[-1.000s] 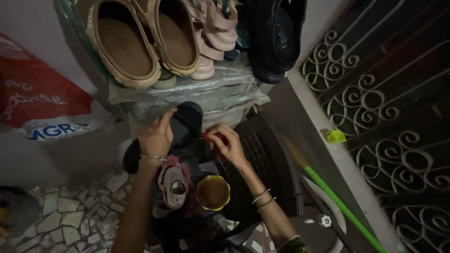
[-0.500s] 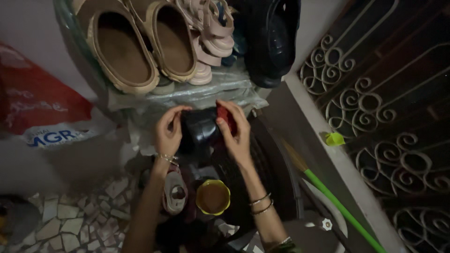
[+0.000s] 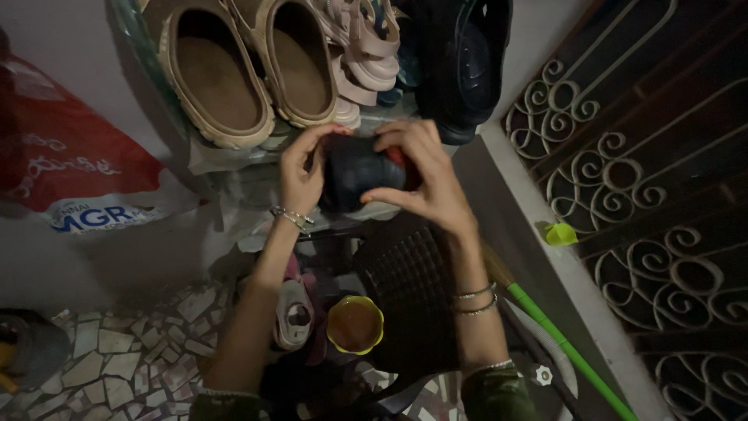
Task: The person wipes the exterior of several shoes using a red cloth and a small yellow container of liquid. They handle a black shoe, a pink slipper, and a white shoe, dipping the cloth into the container and rubbing each shoe's surface. The shoes are placed on a plastic chair and a nearby shelf during the process.
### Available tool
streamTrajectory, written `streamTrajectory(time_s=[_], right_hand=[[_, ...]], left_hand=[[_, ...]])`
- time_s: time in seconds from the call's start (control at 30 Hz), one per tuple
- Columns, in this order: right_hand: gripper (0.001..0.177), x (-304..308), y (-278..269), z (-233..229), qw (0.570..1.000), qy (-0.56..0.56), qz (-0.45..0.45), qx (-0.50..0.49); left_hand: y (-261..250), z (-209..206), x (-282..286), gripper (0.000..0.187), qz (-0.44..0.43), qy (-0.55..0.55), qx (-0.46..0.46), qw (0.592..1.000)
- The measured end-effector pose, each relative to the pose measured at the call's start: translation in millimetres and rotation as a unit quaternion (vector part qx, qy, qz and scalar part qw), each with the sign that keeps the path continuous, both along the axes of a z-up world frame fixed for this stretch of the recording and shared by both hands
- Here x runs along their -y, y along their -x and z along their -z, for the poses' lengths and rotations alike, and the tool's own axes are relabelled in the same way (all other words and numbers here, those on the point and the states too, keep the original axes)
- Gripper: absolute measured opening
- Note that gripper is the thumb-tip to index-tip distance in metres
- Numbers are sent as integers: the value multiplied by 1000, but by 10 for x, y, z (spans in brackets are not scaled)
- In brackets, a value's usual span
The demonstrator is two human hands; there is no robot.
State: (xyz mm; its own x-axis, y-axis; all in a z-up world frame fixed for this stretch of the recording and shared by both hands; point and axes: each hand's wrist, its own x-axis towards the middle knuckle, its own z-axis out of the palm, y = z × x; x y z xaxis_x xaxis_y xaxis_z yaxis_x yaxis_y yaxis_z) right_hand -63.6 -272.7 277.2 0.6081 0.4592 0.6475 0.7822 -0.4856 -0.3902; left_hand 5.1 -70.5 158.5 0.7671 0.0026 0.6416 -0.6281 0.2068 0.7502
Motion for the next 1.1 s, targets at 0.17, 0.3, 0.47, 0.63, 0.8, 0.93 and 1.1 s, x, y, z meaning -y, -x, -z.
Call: streamTrajectory(time_s=[0.17, 0.3, 0.47, 0.63, 0.8, 0.93, 1.1], right_hand=[[67, -72, -112, 256, 1000, -3, 5, -5], [65, -22, -118, 464, 1000, -15, -2, -6], [66, -82, -124, 622, 999, -33, -8, 8], [67, -114, -27, 863, 996, -90, 0, -16], [41, -78, 152, 1063, 851, -471, -26, -233], [15, -98, 205, 969, 909, -401, 78, -78], [21, -325, 312, 896, 955, -145, 247, 75]], left_hand=[[73, -79, -78, 39, -34, -86, -4, 996], [435, -256, -174, 60, -101, -197, 47, 974], [790, -464, -129, 83, -172, -484, 147, 845], [693, -422, -4, 113, -234, -598, 162, 750], [685, -295, 62, 103, -233, -558, 136, 785], [652, -243, 175, 100, -228, -550, 131, 792], [634, -167, 296, 95, -226, -548, 133, 795]])
